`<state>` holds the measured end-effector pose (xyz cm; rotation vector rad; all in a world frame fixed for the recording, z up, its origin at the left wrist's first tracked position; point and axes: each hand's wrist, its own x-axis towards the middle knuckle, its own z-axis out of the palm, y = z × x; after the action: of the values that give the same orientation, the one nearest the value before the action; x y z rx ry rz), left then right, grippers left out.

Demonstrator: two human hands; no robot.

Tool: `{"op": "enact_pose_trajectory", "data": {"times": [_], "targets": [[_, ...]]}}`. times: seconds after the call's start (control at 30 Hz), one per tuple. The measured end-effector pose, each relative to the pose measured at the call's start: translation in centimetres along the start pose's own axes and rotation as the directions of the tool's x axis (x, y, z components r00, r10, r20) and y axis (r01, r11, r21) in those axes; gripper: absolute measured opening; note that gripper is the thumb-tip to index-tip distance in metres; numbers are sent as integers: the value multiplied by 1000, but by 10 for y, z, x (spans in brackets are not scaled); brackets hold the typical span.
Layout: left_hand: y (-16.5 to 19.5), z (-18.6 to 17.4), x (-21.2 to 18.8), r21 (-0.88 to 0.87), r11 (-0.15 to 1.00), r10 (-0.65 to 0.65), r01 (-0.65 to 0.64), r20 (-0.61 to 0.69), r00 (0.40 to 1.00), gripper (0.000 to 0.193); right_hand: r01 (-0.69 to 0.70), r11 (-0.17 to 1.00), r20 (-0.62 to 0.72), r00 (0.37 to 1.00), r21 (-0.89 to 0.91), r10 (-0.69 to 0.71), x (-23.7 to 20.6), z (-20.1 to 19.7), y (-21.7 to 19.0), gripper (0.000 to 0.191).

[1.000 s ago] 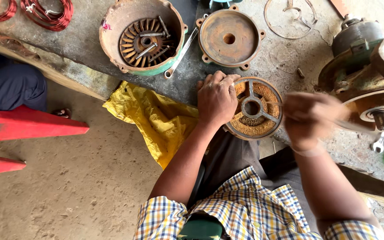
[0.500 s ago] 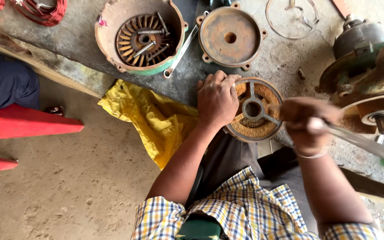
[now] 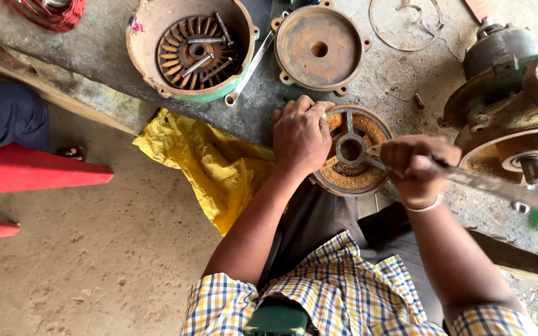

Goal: The person sits at a workbench holding cast metal pump parts and uses a file to scrape rust and sand from their surfaces. They file a round cover plate, then a three-spoke impeller disc, turning the parts to reach different sides, and finally place the filed disc on the bench.

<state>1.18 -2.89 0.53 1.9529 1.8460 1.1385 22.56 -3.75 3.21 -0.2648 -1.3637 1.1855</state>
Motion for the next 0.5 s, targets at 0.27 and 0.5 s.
{"op": "enact_pose_trajectory", "data": {"times": [0.27, 0.5], "targets": [[1, -1, 1, 3, 1000, 8, -8, -10, 1000, 23, -27, 993, -5, 1000, -114, 27, -8, 2, 9, 46], [2, -1, 1, 0, 1000, 10, -10, -4, 1000, 23, -165, 983, -108, 979, 87, 173, -11, -11, 8, 42]]}}
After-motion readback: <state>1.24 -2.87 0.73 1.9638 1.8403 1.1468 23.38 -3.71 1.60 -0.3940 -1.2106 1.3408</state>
